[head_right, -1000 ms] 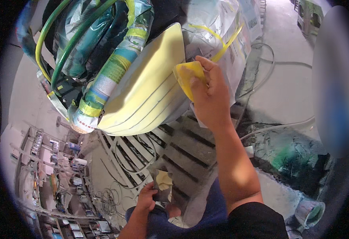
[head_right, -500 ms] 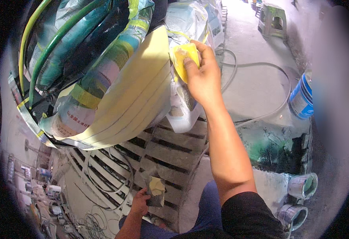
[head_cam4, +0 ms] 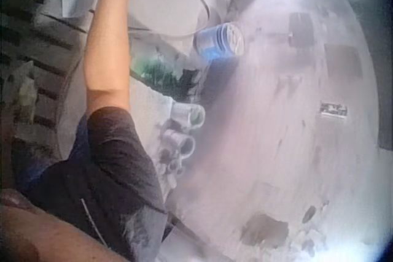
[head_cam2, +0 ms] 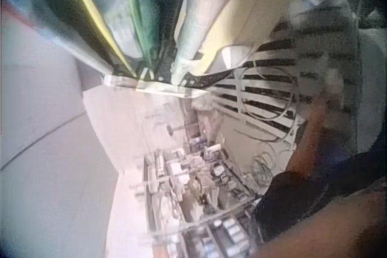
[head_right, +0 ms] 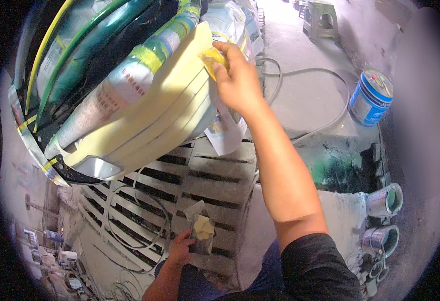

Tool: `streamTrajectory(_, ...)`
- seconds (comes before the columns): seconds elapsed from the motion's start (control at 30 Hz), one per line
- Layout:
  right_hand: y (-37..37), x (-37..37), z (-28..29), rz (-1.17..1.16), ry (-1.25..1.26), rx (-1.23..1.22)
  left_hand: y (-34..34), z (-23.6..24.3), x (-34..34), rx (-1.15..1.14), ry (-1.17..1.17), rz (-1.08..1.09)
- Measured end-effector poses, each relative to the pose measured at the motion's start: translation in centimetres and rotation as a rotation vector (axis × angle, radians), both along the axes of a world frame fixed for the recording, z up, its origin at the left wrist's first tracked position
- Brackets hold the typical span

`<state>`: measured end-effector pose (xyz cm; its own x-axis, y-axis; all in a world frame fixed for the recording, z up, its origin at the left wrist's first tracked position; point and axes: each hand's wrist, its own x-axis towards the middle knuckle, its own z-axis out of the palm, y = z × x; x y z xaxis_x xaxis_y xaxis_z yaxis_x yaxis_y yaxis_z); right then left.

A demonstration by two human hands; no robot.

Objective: The person sands a yellow car bumper with a yellow sanding sponge, repeatedly dipping the sponge into a putty-like substance on a metal scraper. The person works on the curved surface and edges of the bumper, occasionally adjusting the position of the part.

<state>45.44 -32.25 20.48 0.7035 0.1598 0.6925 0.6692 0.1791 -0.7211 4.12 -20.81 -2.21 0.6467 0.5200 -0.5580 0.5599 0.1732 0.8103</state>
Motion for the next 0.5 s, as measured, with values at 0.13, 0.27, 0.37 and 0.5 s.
streamTrajectory(0.13, -0.4, -3.6, 0.8, -0.014, -0.026, -0.025, -1.9, 4.9, 1.1, -0.093, -0.019, 0.03)
streamTrajectory(0.27, -0.1, -7.4, 1.6, -0.083, -0.067, -0.068, 0.1, 0.8, -1.7, -0.302, -0.125, 0.058)
streamTrajectory(0.37, 0.1, -9.8, 1.9, -0.131, -0.089, -0.092, 0.9, -0.9, -2.6, -0.34, -0.161, 0.041)
streamTrajectory(0.5, 1.0, -12.3, 1.7, -0.159, -0.109, -0.074, 1.9, -2.6, -3.6, -0.372, -0.143, 0.004)
